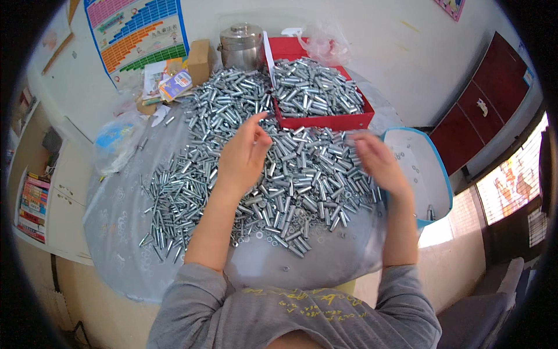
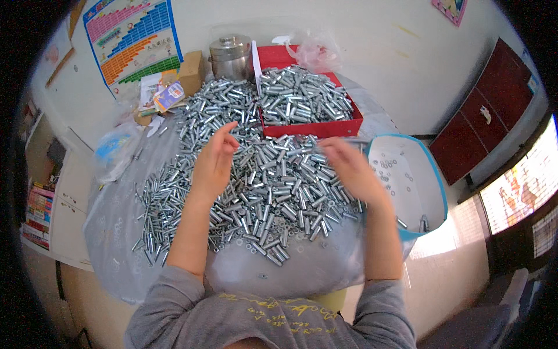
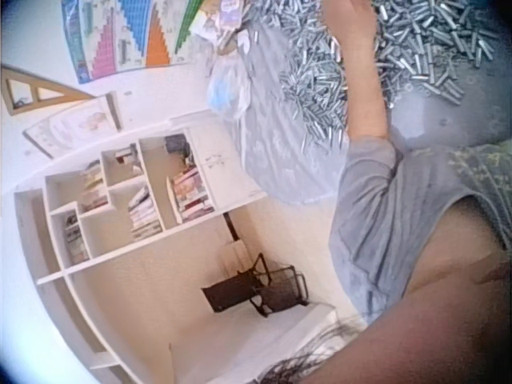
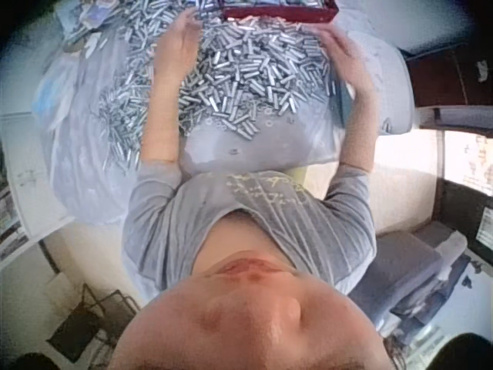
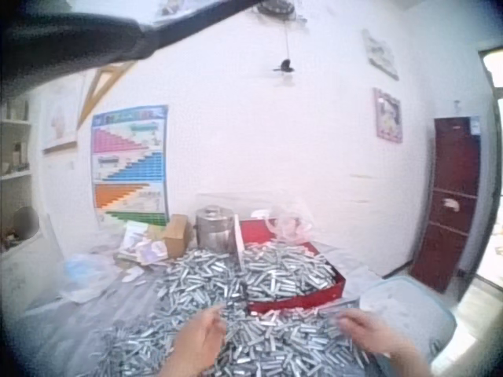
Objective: The person sits at a table covered with a large pile of metal bolts and washers. They repeatedly pick up a bolt and a washer, thread the washer onto the bolt, and place the assembled fastener into a blue container on the right. The process is repetitive and continues throughout the clip.
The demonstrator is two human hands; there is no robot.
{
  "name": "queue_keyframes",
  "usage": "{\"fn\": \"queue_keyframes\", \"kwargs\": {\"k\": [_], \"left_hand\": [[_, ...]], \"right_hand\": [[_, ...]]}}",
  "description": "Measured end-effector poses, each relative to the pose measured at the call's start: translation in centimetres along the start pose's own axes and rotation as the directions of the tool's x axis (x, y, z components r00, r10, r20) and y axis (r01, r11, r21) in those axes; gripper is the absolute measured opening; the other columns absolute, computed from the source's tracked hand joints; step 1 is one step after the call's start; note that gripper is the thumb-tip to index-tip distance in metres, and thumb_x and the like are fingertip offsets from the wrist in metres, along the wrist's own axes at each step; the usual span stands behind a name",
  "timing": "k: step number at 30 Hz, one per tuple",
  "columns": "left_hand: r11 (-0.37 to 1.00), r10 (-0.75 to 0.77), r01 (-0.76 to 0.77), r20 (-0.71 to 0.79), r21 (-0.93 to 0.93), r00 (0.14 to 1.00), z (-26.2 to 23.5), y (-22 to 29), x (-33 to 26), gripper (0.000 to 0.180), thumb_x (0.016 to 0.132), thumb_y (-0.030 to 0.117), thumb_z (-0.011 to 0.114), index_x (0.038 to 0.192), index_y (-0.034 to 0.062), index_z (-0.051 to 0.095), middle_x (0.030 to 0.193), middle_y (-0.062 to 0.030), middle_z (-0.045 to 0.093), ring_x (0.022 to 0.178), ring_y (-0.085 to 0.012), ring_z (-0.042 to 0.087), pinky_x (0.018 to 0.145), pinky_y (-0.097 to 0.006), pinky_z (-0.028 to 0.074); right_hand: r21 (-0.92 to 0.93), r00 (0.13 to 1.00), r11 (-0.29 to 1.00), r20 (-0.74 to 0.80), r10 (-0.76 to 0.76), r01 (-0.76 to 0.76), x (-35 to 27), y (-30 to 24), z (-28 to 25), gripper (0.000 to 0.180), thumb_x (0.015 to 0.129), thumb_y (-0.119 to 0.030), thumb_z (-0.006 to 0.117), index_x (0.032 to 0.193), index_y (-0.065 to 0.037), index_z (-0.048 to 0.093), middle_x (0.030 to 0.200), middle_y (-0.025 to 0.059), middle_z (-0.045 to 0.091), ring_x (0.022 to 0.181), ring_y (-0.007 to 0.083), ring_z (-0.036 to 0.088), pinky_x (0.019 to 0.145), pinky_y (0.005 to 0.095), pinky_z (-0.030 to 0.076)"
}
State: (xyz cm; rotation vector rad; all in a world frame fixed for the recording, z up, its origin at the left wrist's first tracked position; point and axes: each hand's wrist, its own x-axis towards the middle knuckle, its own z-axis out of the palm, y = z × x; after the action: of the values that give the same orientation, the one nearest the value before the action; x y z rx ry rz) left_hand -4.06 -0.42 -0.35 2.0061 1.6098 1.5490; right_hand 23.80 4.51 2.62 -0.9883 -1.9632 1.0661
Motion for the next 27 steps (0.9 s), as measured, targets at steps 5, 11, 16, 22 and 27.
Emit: {"fn": "queue_keyframes", "kwargs": {"k": [5, 11, 16, 22, 27], "left_hand": [[0.977, 0.188, -0.199, -0.136, -0.073, 0.973, -0.5, 1.3, 0.3, 0.079, 0.083, 0.067, 0.031, 0.127, 0.0017, 0.040, 0.080, -0.0075, 0.058, 0.067, -0.0211, 0.058, 0.055, -0.029, 0.043], [0.988, 0.136, -0.115, -0.220, 0.107, 0.966, -1.1, 1.6, -0.3, 0.071, 0.085, 0.061, 0.034, 0.129, 0.0051, 0.040, 0.057, -0.0041, 0.051, 0.046, -0.0213, 0.053, 0.043, -0.030, 0.038], [0.982, 0.190, -0.190, -0.231, 0.019, 0.954, -1.0, 0.8, 0.0, 0.052, 0.091, 0.048, 0.037, 0.128, 0.0129, 0.046, 0.054, -0.0031, 0.052, 0.047, -0.0194, 0.054, 0.043, -0.029, 0.038], [0.982, 0.119, -0.068, -0.301, 0.176, 0.946, 0.2, 1.0, -0.2, 0.067, 0.088, 0.059, 0.031, 0.128, 0.0055, 0.041, 0.056, -0.0034, 0.051, 0.047, -0.0201, 0.054, 0.045, -0.029, 0.040], [0.974, 0.040, 0.023, -0.268, 0.227, 0.963, -0.1, 1.4, -0.4, 0.068, 0.087, 0.061, 0.030, 0.123, 0.0057, 0.045, 0.057, -0.0048, 0.053, 0.047, -0.0237, 0.055, 0.044, -0.034, 0.040]], "right_hand": [[0.241, 0.979, 0.958, 0.095, -0.181, 0.153, 4.4, -3.8, 9.9, 0.023, 0.094, -0.022, 0.041, 0.107, -0.003, 0.048, 0.087, 0.0072, 0.054, 0.080, 0.0124, 0.049, 0.073, 0.0270, 0.041], [0.228, 0.953, 0.930, 0.027, -0.301, 0.287, 5.3, -4.6, 14.1, 0.025, 0.093, -0.020, 0.041, 0.108, 0.000, 0.041, 0.081, 0.0142, 0.058, 0.076, 0.0251, 0.057, 0.070, 0.0340, 0.044], [0.123, 0.934, 0.944, 0.152, -0.323, 0.307, 6.5, -2.1, 12.1, 0.021, 0.092, -0.019, 0.042, 0.099, -0.001, 0.048, 0.083, 0.0150, 0.058, 0.075, 0.0276, 0.056, 0.070, 0.0342, 0.043], [0.107, 0.973, 0.968, -0.061, -0.221, 0.226, 6.9, -2.3, 14.6, 0.021, 0.094, -0.021, 0.041, 0.093, 0.000, 0.047, 0.075, 0.0205, 0.057, 0.068, 0.0339, 0.057, 0.062, 0.0375, 0.043], [0.162, 0.950, 0.938, -0.117, -0.289, 0.305, 6.2, -2.9, 16.2, 0.028, 0.094, -0.028, 0.039, 0.100, -0.001, 0.044, 0.077, 0.0208, 0.058, 0.073, 0.0356, 0.059, 0.063, 0.0391, 0.044]]}}
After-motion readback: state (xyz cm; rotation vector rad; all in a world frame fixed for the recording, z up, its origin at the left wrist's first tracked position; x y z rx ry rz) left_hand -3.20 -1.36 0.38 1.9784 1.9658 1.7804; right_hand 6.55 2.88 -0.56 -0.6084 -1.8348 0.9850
